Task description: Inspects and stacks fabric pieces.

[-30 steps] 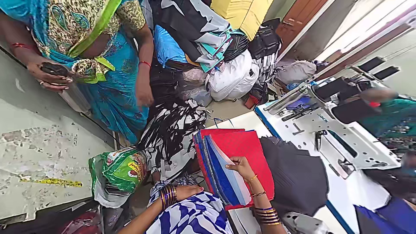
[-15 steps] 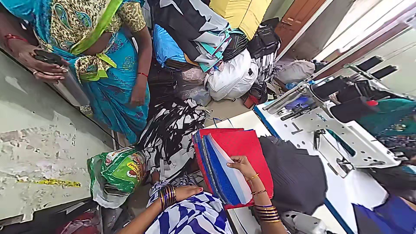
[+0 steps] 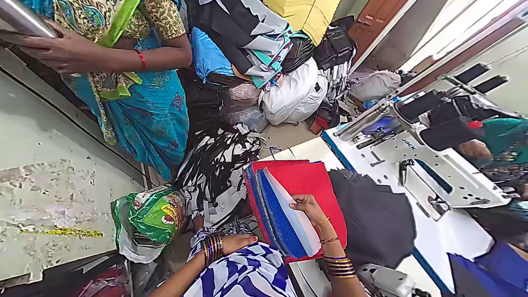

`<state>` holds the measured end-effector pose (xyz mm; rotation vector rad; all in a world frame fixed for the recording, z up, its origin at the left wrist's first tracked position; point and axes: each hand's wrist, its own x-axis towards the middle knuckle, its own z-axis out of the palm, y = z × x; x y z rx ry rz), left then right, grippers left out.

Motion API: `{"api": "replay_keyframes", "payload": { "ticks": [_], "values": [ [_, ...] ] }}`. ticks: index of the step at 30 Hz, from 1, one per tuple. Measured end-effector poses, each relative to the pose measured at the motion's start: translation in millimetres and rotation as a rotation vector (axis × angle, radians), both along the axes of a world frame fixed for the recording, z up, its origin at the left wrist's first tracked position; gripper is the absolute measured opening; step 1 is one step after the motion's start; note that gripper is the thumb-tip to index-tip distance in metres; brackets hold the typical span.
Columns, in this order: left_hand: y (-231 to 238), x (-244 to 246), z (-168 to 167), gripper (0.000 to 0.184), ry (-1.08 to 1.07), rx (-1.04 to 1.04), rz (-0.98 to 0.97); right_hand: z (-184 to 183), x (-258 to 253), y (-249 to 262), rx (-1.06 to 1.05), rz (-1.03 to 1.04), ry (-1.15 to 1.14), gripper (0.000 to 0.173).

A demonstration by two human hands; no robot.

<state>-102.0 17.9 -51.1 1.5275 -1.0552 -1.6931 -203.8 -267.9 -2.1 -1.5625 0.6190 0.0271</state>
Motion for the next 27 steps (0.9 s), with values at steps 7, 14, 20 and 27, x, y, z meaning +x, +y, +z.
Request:
{"api": "replay_keyframes", "payload": {
  "ticks": [7,14,20,27],
  "values": [
    [0,0,2,0.058,-0.001,0.005,-0.006,0,-3,-7,0.015,0.042,0.021,0.025],
    [-2,2,4,0.057,0.007,0.019,0.014,4,-7,-11,0.038,0.057,0.039,0.028],
    [-5,4,1,0.06,-0.027,0.044,0.007,7,-7,-10,0.061,0.041,0.064,0.03],
    [-6,8,5,0.057,-0.019,0.03,0.016,7,-5,-12,0.079,0.031,0.089,0.031]
  ]
}}
